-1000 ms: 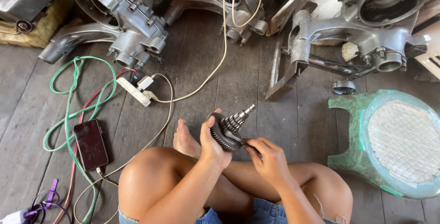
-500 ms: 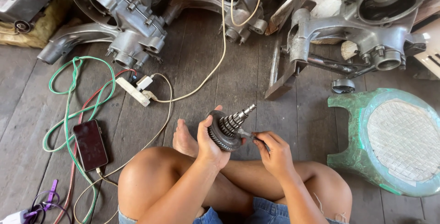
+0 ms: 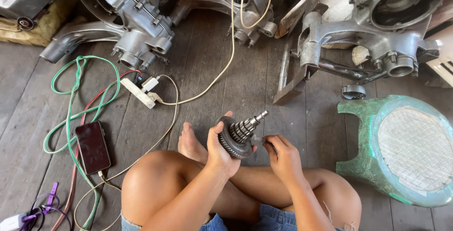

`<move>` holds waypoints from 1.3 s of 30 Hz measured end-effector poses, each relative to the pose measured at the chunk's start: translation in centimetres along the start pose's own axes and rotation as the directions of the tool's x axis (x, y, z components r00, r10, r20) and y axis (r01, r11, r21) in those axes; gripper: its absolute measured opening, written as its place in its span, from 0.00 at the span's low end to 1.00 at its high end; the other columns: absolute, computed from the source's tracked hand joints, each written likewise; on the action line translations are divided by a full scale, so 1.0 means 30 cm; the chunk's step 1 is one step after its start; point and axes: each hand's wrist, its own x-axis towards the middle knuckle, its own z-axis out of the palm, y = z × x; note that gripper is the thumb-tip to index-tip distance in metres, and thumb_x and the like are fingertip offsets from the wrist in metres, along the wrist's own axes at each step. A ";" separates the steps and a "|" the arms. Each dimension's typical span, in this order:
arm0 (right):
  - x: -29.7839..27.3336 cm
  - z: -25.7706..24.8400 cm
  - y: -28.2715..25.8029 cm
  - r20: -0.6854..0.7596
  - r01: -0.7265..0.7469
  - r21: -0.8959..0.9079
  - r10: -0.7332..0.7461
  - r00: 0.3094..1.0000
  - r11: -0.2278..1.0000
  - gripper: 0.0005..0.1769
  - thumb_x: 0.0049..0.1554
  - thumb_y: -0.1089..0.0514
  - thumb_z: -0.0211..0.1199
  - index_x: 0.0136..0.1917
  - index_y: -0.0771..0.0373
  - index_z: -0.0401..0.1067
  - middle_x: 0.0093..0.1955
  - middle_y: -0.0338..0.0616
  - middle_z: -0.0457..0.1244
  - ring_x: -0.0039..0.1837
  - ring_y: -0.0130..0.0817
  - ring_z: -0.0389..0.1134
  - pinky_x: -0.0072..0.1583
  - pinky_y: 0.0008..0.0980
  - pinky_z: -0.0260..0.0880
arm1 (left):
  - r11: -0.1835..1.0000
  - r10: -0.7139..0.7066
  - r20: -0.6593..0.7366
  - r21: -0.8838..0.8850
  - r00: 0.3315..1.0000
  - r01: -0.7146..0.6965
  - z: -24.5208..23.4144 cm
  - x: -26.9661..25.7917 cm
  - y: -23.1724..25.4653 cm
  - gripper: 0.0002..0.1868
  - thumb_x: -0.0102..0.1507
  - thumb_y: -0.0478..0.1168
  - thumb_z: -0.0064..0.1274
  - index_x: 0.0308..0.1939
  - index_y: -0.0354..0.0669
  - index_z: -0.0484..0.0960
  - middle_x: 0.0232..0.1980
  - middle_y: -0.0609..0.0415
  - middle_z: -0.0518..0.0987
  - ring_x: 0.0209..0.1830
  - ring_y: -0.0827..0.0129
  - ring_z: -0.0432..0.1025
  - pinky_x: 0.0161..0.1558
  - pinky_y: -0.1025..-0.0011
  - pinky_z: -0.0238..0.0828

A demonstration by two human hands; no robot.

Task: The person sits on the floor and cleans a motorcycle gear assembly using a small metal tool. They scrape and scrub the teeth and surfaces of the gears to remove grime, rotating the assembly to access different areas.

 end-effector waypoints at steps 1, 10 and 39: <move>0.000 -0.002 -0.002 0.015 -0.019 -0.075 0.020 1.000 0.997 0.03 0.57 0.62 0.67 0.46 0.56 0.77 0.38 0.44 0.69 0.43 0.46 0.74 0.46 0.43 0.78 | 1.000 0.004 0.007 -0.009 1.000 -0.004 0.003 -0.005 0.007 0.40 0.59 0.58 0.44 0.76 0.55 0.60 0.44 0.42 0.72 0.37 0.52 0.72 0.32 0.42 0.74; 0.016 0.049 -0.017 -0.069 0.068 0.044 -0.065 0.995 0.997 0.06 0.60 0.64 0.63 0.49 0.57 0.78 0.42 0.43 0.70 0.47 0.46 0.74 0.49 0.41 0.77 | 0.995 -0.018 0.090 -0.092 0.996 0.026 -0.005 -0.008 0.012 0.42 0.61 0.59 0.44 0.78 0.54 0.57 0.47 0.37 0.73 0.41 0.44 0.74 0.34 0.39 0.74; -0.092 0.108 -0.064 0.025 -0.073 0.088 0.071 0.997 0.993 0.14 0.53 0.69 0.64 0.53 0.65 0.73 0.46 0.43 0.71 0.41 0.38 0.72 0.44 0.32 0.72 | 0.216 0.676 0.534 0.516 0.508 -0.829 -0.032 -0.034 -0.013 0.45 0.67 0.62 0.37 0.77 0.32 0.48 0.74 0.37 0.56 0.69 0.51 0.56 0.73 0.51 0.49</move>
